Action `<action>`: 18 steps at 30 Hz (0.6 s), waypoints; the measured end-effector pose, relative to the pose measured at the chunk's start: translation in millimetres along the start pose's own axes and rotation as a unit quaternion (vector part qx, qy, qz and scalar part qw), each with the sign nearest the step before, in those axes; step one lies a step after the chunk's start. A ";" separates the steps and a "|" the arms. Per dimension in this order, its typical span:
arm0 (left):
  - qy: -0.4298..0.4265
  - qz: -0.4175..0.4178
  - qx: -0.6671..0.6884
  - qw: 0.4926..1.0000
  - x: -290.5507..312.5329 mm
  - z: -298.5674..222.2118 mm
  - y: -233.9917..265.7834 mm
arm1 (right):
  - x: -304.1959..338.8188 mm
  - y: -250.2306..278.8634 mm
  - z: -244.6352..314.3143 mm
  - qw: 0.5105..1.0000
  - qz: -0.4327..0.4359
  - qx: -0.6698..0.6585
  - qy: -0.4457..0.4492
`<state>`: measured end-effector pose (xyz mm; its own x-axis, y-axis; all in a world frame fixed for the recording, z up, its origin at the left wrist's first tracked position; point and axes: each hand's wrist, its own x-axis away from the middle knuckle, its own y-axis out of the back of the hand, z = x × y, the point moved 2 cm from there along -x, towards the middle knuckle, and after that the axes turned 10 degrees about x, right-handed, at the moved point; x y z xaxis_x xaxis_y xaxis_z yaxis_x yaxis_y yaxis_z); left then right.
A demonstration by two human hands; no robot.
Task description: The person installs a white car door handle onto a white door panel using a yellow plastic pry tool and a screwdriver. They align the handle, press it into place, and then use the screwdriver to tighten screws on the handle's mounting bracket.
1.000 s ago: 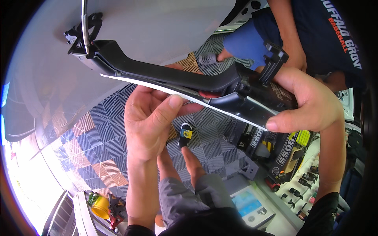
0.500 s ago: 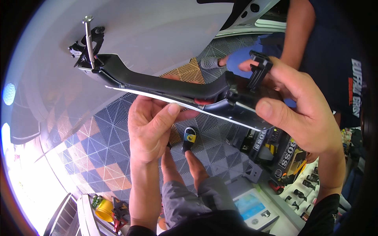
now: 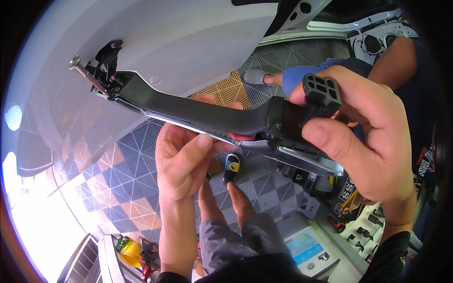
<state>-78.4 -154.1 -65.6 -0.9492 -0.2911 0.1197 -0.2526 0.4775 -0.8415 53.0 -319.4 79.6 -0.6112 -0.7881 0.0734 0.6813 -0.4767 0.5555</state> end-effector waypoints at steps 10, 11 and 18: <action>0.007 0.022 0.034 0.999 -3.4 0.4 1.3 | 12.2 25.8 8.7 0.978 0.036 0.157 -0.134; 0.001 0.018 0.051 0.999 -3.9 1.9 0.8 | 14.4 25.0 6.9 0.979 0.027 0.185 -0.075; -0.017 0.046 0.121 0.991 -6.4 6.8 -0.2 | 25.6 26.4 8.3 0.979 0.015 0.202 0.005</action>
<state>-71.0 -158.0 -69.8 -0.9583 -0.2850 0.0218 -0.1086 0.2926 -0.9501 52.0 -349.0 103.0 -0.5886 -0.8036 0.0882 0.4830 -0.2622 0.8355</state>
